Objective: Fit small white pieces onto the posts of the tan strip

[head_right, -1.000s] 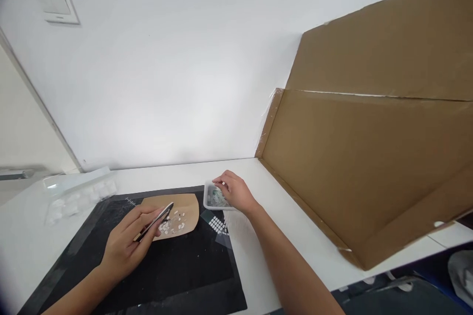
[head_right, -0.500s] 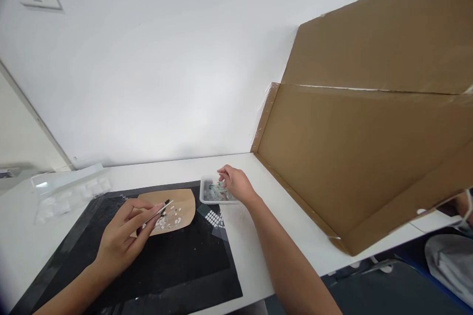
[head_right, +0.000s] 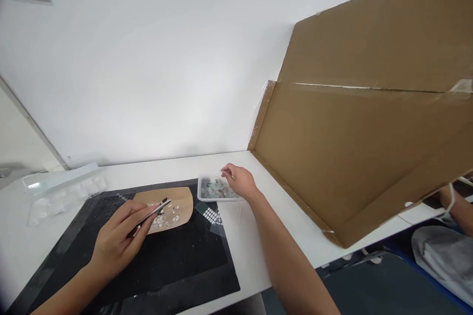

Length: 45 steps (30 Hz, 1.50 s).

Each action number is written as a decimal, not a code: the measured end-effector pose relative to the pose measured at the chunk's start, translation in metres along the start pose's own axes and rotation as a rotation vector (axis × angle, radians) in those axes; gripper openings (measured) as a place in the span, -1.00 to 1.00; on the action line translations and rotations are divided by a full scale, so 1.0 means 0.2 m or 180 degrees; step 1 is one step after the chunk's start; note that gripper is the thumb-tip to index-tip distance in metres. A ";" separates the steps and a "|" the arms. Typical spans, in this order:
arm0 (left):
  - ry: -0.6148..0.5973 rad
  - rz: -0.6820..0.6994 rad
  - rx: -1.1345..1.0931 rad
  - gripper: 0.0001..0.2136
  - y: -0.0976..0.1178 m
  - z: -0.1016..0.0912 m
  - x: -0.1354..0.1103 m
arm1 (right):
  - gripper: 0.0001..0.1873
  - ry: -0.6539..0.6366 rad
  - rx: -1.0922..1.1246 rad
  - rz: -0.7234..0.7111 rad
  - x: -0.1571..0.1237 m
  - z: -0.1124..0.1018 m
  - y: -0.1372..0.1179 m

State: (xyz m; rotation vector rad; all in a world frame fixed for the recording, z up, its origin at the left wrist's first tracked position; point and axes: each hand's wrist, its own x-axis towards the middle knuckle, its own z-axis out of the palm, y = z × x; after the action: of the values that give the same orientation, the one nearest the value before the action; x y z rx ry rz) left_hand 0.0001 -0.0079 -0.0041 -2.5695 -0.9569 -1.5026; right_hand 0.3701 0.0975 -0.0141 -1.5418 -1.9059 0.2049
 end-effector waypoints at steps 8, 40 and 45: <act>-0.0045 -0.0133 0.0082 -0.71 0.00 0.01 0.00 | -0.84 -0.0060 0.0220 -0.0322 -0.01 0.02 -0.06; -0.0142 -0.0200 0.0040 -0.73 -0.02 0.01 -0.01 | -0.85 -0.0281 0.0446 -0.0526 -0.02 0.09 -0.12; -0.0106 -0.0164 0.0023 -0.74 -0.02 0.02 0.00 | -0.89 -0.0236 0.0446 -0.0460 -0.02 0.10 -0.12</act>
State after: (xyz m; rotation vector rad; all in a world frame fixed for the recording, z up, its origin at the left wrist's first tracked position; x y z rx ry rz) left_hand 0.0006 -0.0041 -0.0078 -2.5924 -1.0380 -1.4696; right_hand 0.3402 0.0918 -0.0193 -1.3152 -2.0065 0.3283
